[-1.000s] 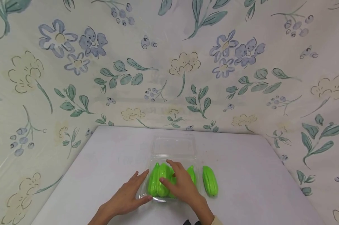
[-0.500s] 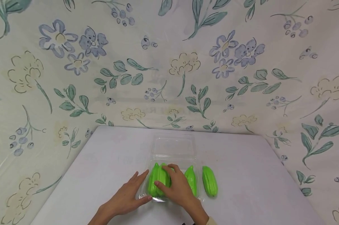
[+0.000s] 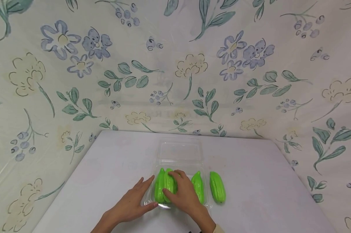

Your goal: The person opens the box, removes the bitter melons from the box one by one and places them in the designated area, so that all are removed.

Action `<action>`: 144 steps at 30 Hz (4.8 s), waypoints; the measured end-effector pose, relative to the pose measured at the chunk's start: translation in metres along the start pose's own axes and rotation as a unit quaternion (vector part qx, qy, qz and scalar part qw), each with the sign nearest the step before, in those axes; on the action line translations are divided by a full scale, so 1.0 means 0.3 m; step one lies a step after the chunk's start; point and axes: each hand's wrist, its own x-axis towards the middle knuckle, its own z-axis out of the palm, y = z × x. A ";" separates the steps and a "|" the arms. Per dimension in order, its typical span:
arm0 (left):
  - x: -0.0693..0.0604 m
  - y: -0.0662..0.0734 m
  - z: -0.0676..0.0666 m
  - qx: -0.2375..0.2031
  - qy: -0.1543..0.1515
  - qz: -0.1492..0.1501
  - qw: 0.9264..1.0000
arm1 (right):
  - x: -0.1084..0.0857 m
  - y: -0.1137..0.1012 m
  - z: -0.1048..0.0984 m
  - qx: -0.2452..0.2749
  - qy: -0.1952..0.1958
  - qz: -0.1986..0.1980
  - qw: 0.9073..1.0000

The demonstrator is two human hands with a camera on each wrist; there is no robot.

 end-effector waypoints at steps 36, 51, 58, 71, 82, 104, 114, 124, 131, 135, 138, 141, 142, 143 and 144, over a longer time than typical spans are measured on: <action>0.005 -0.003 0.001 -0.005 0.000 -0.009 1.000 | 0.014 0.022 -0.139 0.067 0.065 0.019 0.995; -0.002 0.000 -0.001 -0.008 0.004 -0.005 1.000 | -0.010 0.088 -0.256 0.044 0.103 0.030 0.993; -0.001 -0.002 0.001 -0.007 0.000 -0.009 1.000 | -0.024 0.129 -0.299 0.012 0.122 0.041 0.992; -0.001 -0.003 0.003 -0.005 0.002 -0.009 1.000 | -0.056 0.220 -0.345 -0.025 0.133 0.072 0.988; 0.003 0.000 0.000 -0.003 -0.008 -0.020 1.000 | -0.087 0.275 -0.381 -0.050 0.151 0.083 0.984; 0.006 -0.001 -0.003 -0.002 -0.012 -0.021 1.000 | -0.106 0.369 -0.422 -0.073 0.123 0.132 0.981; 0.004 -0.001 -0.001 -0.008 -0.012 -0.021 1.000 | -0.128 0.397 -0.404 -0.067 0.072 0.186 0.978; 0.007 -0.004 -0.001 -0.008 -0.009 -0.020 1.000 | -0.145 0.427 -0.385 -0.056 0.036 0.224 0.972; 0.007 -0.006 0.000 -0.011 -0.011 -0.023 1.000 | -0.160 0.441 -0.373 -0.052 0.027 0.222 0.973; 0.007 -0.008 0.003 -0.013 -0.009 -0.022 1.000 | -0.160 0.439 -0.374 -0.057 0.025 0.218 0.974; 0.005 -0.009 0.007 -0.013 -0.007 -0.021 1.000 | -0.161 0.437 -0.374 -0.058 0.022 0.221 0.973; 0.002 -0.009 0.011 -0.012 -0.005 -0.020 1.000 | -0.163 0.439 -0.374 -0.062 0.022 0.216 0.974; 0.002 -0.009 0.011 -0.012 -0.005 -0.021 1.000 | -0.162 0.440 -0.374 -0.063 0.023 0.214 0.974; 0.001 -0.009 0.011 -0.011 -0.005 -0.021 1.000 | -0.162 0.443 -0.374 -0.063 0.024 0.212 0.975; 0.001 -0.009 0.011 -0.010 -0.005 -0.021 1.000 | -0.162 0.445 -0.374 -0.065 0.026 0.210 0.975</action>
